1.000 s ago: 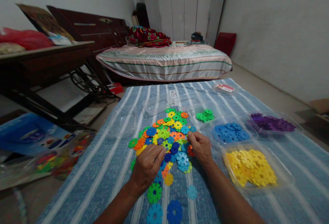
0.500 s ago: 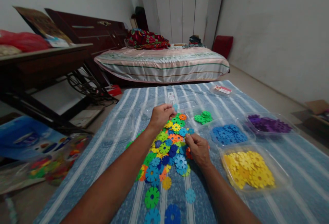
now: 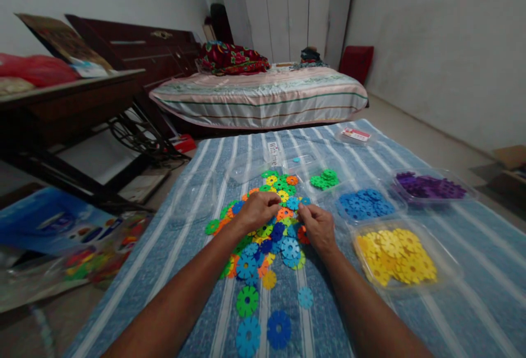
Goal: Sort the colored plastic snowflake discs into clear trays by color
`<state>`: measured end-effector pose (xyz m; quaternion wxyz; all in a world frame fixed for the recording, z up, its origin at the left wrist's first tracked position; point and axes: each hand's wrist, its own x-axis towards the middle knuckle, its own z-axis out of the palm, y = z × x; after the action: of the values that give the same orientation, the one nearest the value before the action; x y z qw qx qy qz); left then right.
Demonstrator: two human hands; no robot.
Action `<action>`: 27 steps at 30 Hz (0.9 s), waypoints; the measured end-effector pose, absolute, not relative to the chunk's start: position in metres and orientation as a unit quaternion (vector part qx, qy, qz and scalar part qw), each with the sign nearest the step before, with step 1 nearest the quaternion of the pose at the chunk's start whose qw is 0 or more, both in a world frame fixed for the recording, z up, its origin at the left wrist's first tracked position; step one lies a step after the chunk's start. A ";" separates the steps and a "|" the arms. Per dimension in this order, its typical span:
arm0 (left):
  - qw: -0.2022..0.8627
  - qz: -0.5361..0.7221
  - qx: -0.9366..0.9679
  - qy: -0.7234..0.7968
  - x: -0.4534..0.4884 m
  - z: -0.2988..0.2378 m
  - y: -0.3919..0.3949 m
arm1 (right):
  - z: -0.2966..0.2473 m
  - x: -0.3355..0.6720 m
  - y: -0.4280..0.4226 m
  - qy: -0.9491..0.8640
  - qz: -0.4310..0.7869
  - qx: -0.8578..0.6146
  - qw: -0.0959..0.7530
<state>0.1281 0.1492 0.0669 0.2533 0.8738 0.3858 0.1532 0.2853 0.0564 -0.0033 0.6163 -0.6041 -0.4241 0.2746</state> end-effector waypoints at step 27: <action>0.212 0.111 0.896 0.374 0.151 0.064 0.163 | -0.003 0.288 0.060 -0.383 0.310 -0.594 0.636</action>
<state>0.1514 0.1627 0.0638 0.2121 0.8962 0.3735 0.1113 0.2876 0.0598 -0.0033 0.6364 -0.5939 -0.3827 0.3096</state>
